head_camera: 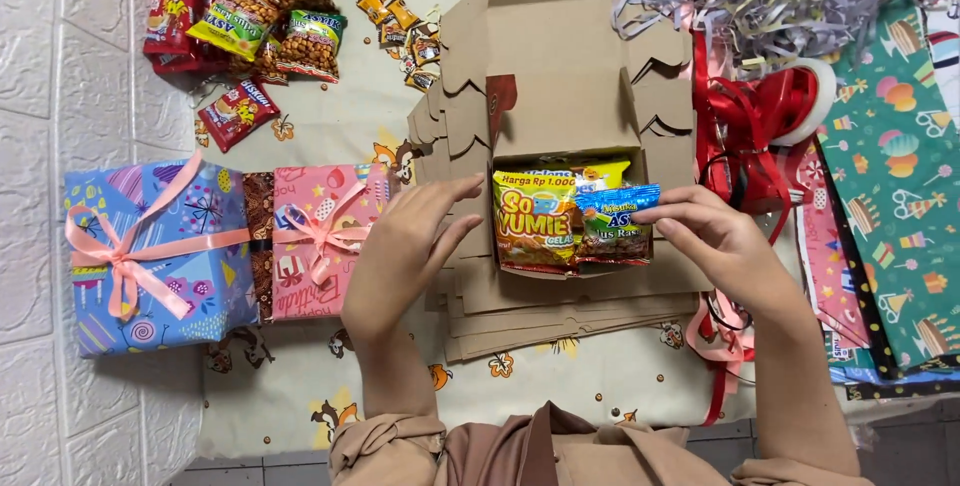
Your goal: Folding a cardboard gift box, filling it with shredded paper, and packing it with various snack packets.
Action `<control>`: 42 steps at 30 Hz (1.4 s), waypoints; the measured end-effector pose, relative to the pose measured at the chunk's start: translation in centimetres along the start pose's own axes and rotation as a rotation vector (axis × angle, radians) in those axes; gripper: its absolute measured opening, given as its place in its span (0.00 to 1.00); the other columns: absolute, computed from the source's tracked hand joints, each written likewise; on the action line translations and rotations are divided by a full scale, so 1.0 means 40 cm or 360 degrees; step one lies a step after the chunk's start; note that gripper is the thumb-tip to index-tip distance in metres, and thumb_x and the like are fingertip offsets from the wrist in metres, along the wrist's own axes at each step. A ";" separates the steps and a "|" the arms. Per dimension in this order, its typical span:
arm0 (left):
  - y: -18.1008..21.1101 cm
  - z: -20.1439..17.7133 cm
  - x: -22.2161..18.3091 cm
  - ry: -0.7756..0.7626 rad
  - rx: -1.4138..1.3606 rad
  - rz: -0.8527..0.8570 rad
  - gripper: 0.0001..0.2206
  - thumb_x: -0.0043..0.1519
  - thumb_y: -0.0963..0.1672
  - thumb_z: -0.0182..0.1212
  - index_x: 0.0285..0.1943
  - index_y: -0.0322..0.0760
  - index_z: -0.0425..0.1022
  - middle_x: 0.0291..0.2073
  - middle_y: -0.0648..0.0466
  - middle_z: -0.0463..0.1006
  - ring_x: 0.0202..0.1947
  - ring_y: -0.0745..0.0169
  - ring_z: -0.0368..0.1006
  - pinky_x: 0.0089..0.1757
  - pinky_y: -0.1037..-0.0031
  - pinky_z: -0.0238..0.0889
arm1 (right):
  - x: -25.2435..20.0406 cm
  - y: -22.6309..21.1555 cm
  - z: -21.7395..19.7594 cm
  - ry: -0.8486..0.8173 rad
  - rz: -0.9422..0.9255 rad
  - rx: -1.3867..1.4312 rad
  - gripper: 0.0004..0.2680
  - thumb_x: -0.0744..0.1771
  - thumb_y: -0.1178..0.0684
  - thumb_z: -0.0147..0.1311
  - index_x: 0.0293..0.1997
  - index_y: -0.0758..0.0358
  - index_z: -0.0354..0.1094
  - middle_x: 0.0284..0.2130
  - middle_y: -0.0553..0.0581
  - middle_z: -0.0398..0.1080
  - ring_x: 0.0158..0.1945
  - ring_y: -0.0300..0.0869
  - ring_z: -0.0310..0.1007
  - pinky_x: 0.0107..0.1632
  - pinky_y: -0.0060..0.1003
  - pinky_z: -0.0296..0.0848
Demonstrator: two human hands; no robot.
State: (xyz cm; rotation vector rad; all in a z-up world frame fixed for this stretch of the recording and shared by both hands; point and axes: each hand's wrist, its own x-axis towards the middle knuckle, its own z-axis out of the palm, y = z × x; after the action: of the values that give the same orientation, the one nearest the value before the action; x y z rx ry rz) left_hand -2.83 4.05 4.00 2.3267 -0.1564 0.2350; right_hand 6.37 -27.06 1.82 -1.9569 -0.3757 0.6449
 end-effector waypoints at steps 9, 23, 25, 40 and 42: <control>-0.019 0.017 -0.002 -0.0138 0.0075 0.0082 0.13 0.64 0.45 0.51 0.57 0.42 0.68 0.42 0.53 0.75 0.47 0.56 0.72 0.49 0.64 0.62 | -0.011 0.021 0.031 0.0063 0.0129 -0.0130 0.10 0.65 0.55 0.51 0.50 0.60 0.72 0.49 0.64 0.66 0.53 0.51 0.69 0.55 0.43 0.66; -0.026 0.023 -0.003 -0.0162 0.0130 0.0078 0.13 0.65 0.46 0.50 0.57 0.42 0.68 0.42 0.53 0.76 0.47 0.57 0.72 0.51 0.64 0.61 | 0.001 0.040 0.069 0.0057 -0.0075 -0.0808 0.19 0.61 0.56 0.59 0.57 0.51 0.63 0.52 0.59 0.63 0.50 0.55 0.71 0.51 0.48 0.71; -0.027 0.027 -0.003 -0.0158 0.0137 0.0090 0.13 0.65 0.46 0.50 0.56 0.42 0.68 0.41 0.53 0.76 0.46 0.57 0.73 0.51 0.64 0.61 | 0.005 0.074 0.081 0.0078 -0.0095 -0.0982 0.19 0.61 0.56 0.59 0.57 0.47 0.61 0.52 0.54 0.62 0.50 0.50 0.72 0.50 0.44 0.73; -0.037 0.026 -0.007 -0.0225 0.0111 0.0051 0.14 0.65 0.47 0.48 0.57 0.42 0.68 0.40 0.52 0.77 0.47 0.57 0.73 0.52 0.63 0.60 | 0.067 -0.075 -0.026 -0.0057 -0.0205 -0.1207 0.10 0.65 0.49 0.49 0.48 0.57 0.69 0.40 0.61 0.73 0.45 0.53 0.76 0.47 0.45 0.74; -0.035 0.026 -0.007 -0.0249 0.0051 0.0033 0.14 0.65 0.47 0.47 0.58 0.42 0.67 0.41 0.51 0.76 0.48 0.57 0.73 0.52 0.63 0.59 | 0.133 -0.099 -0.066 0.0218 -0.0292 -0.1204 0.07 0.66 0.51 0.52 0.44 0.58 0.71 0.36 0.58 0.74 0.44 0.48 0.75 0.49 0.42 0.71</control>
State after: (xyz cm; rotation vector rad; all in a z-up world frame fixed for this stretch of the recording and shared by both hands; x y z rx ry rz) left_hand -2.71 4.29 2.23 2.3757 -0.2564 0.0658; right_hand 12.28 -24.41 4.83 -2.6171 -0.7854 0.2520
